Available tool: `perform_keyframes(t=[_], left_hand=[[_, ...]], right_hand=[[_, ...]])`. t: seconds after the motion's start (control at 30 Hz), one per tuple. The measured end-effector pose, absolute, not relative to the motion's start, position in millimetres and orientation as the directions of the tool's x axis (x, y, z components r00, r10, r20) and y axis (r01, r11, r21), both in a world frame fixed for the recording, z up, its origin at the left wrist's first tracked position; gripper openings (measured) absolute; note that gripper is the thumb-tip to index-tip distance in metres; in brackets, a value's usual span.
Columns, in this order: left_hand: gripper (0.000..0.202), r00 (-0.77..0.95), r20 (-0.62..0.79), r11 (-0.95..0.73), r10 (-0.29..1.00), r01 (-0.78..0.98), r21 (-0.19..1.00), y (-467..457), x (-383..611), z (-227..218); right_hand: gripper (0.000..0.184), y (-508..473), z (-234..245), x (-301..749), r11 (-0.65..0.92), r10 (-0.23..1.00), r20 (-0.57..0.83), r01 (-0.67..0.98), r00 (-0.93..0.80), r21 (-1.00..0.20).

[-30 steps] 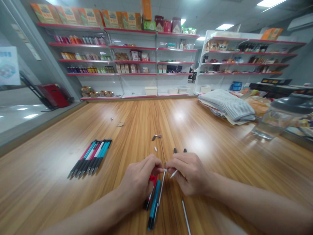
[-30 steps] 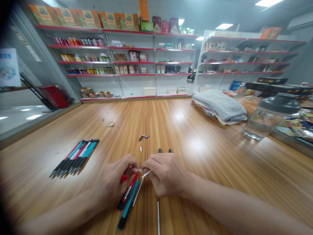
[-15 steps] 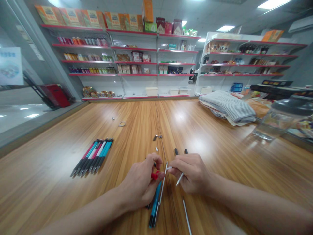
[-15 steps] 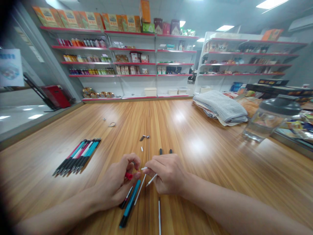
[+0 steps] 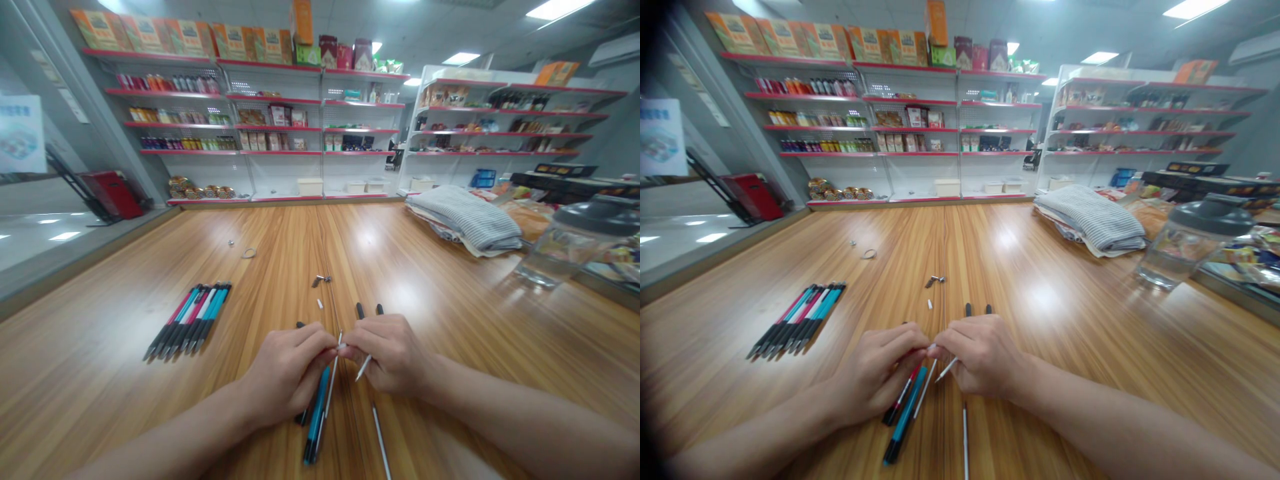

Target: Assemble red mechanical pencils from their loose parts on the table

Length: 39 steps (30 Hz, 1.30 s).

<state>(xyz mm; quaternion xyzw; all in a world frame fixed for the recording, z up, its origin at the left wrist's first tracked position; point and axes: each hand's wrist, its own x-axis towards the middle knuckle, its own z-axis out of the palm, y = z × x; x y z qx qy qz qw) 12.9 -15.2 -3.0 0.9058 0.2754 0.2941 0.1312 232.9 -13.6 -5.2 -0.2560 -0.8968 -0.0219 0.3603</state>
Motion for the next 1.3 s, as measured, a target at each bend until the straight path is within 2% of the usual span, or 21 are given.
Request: perform_keyframes(t=[0.4,0.8,1.0,1.13,1.3], left_hand=[[0.009,0.674,0.498,-0.834,0.545,0.377,0.402,-16,10,-3],[0.012,0.705,0.496,-0.861,0.506,0.382,0.336,-13,9,-9],[0.009,0.712,0.493,-0.86,0.501,0.346,0.374,-16,10,1],[0.012,0.731,0.486,-0.861,0.479,0.284,0.421,-17,9,7],[0.014,0.689,0.512,-0.84,0.514,0.284,0.461,-14,10,0]], right_hand=[[0.013,-15,-3,232,0.875,0.456,0.678,0.43,-0.576,-0.223],[0.009,-15,-3,231,0.899,0.406,0.725,0.385,-0.556,-0.208],[0.012,-15,-5,230,0.895,0.411,0.721,0.396,-0.558,-0.204],[0.013,-15,-4,230,0.898,0.394,0.717,0.408,-0.575,-0.166],[0.007,-16,-1,230,0.91,0.326,0.707,0.412,-0.627,-0.053]])
